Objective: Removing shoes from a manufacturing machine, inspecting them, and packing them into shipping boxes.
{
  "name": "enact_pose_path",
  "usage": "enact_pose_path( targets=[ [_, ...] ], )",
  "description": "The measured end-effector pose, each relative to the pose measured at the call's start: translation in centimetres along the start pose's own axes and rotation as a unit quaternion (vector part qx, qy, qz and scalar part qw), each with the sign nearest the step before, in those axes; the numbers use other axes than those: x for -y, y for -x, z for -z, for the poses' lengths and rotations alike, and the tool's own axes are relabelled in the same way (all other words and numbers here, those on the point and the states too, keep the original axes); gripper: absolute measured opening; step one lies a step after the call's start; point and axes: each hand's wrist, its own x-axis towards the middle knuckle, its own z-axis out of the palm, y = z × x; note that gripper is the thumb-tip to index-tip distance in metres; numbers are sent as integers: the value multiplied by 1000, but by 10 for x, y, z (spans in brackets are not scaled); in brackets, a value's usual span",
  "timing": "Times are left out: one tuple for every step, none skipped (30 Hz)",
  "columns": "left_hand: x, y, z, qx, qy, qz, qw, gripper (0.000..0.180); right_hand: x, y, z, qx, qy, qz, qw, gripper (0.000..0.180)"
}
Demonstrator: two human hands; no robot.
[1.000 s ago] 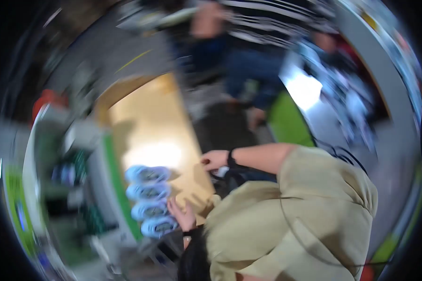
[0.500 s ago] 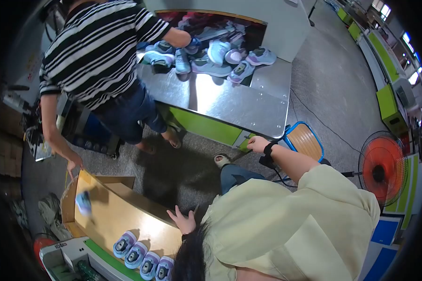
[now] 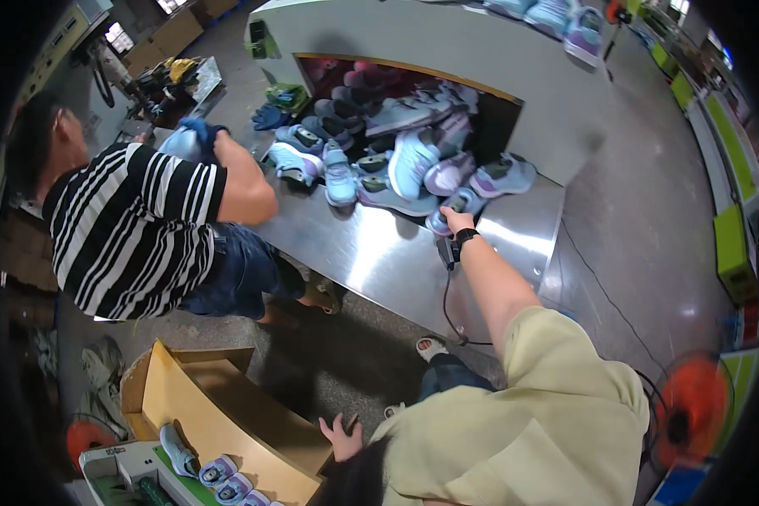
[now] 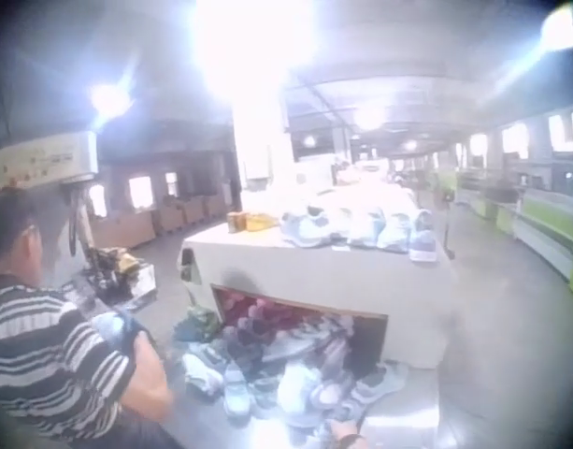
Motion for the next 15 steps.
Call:
enact_pose_path(
  targets=[
    [2,3,-4,15,-10,27,999,63,2,-8,-19,-81,-4,-48,996,109],
    [28,19,-12,-19,-4,14,1000,62,6,1,-42,-116,16,-65,991,111],
    [42,22,-22,-39,3,-19,999,60,2,-18,-47,-171,-23,-75,982,102],
    [37,25,-25,-39,0,-13,999,60,-1,-23,-45,-219,-43,-74,972,98],
    [26,37,-21,-8,0,48,999,57,-5,-34,-40,-232,-66,-62,968,92],
    [20,44,-16,25,0,107,994,54,-9,-48,-30,-222,-107,-68,967,89],
    [32,47,-21,19,1,119,993,54,-12,-40,-30,-186,-140,-52,971,90],
    [52,49,-33,-35,185,241,952,60,-13,-30,-23,-159,-147,-46,975,90],
    [81,49,-51,-84,360,347,862,65,-10,-20,-14,-137,-157,-39,977,89],
    [112,54,-63,-126,512,436,730,71,-12,-12,-7,-141,-205,-20,968,86],
    [141,56,-76,-122,506,441,731,71,-15,-8,0,-149,-253,-1,956,83],
    [170,59,-90,-120,388,430,806,77,-25,-13,7,-112,-334,62,934,75],
    [177,79,-89,-136,267,422,856,83,-18,14,-9,-79,-364,93,924,69],
    [185,101,-88,-147,263,439,846,83,-15,30,-32,9,-379,106,919,68],
    [184,98,-81,-114,262,448,847,83,-17,36,-21,56,-399,122,907,67]
  ],
)
